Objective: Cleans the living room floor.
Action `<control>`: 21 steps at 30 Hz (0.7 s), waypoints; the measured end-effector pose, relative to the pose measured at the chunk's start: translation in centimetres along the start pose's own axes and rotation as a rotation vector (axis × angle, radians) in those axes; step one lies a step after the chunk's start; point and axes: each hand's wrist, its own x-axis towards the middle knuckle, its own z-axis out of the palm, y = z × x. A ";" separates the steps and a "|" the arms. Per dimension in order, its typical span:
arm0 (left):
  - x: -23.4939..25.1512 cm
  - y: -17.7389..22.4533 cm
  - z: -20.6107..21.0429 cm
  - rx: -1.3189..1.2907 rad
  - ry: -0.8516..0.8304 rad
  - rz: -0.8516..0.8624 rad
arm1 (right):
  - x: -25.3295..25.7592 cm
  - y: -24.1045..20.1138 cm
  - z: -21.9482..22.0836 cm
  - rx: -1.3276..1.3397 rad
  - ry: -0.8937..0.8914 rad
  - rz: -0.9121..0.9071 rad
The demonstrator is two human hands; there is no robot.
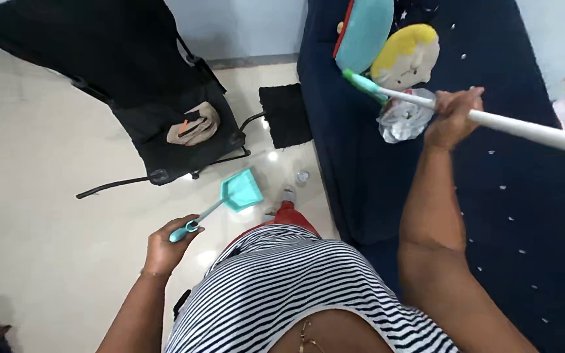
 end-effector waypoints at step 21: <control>5.9 1.3 0.1 0.091 -0.021 -0.133 | -10.2 -8.0 -7.7 -0.288 0.108 0.742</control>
